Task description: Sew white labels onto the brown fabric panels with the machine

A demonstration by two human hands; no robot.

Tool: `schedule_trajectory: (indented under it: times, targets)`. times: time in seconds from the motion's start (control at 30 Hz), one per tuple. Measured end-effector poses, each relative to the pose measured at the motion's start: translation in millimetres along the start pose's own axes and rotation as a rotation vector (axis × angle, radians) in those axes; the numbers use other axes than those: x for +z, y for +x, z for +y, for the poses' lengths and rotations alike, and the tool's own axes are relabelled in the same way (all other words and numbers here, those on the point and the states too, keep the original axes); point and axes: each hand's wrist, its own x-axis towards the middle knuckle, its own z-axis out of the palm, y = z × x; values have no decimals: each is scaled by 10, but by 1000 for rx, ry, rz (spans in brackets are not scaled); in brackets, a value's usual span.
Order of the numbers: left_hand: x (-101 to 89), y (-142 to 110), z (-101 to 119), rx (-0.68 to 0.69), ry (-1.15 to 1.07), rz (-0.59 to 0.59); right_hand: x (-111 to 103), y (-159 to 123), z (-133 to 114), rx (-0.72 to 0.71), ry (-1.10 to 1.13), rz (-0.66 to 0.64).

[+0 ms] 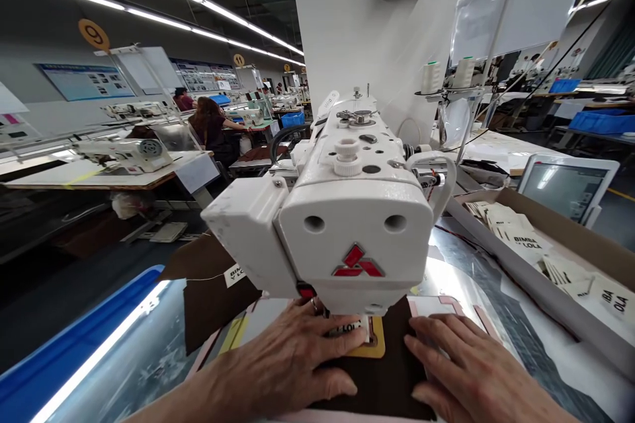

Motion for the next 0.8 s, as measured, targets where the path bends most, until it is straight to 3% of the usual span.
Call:
schedule_trajectory:
  times: [0.37, 0.53, 0.8]
  targets:
    - [80, -84, -51, -16, 62, -94, -49, 51, -52, 28, 25, 85]
    - [164, -118, -60, -23, 70, -39, -51, 51, -66, 39, 27, 90]
    - [128, -3, -76, -8, 62, -6, 13, 9, 22, 34, 0, 66]
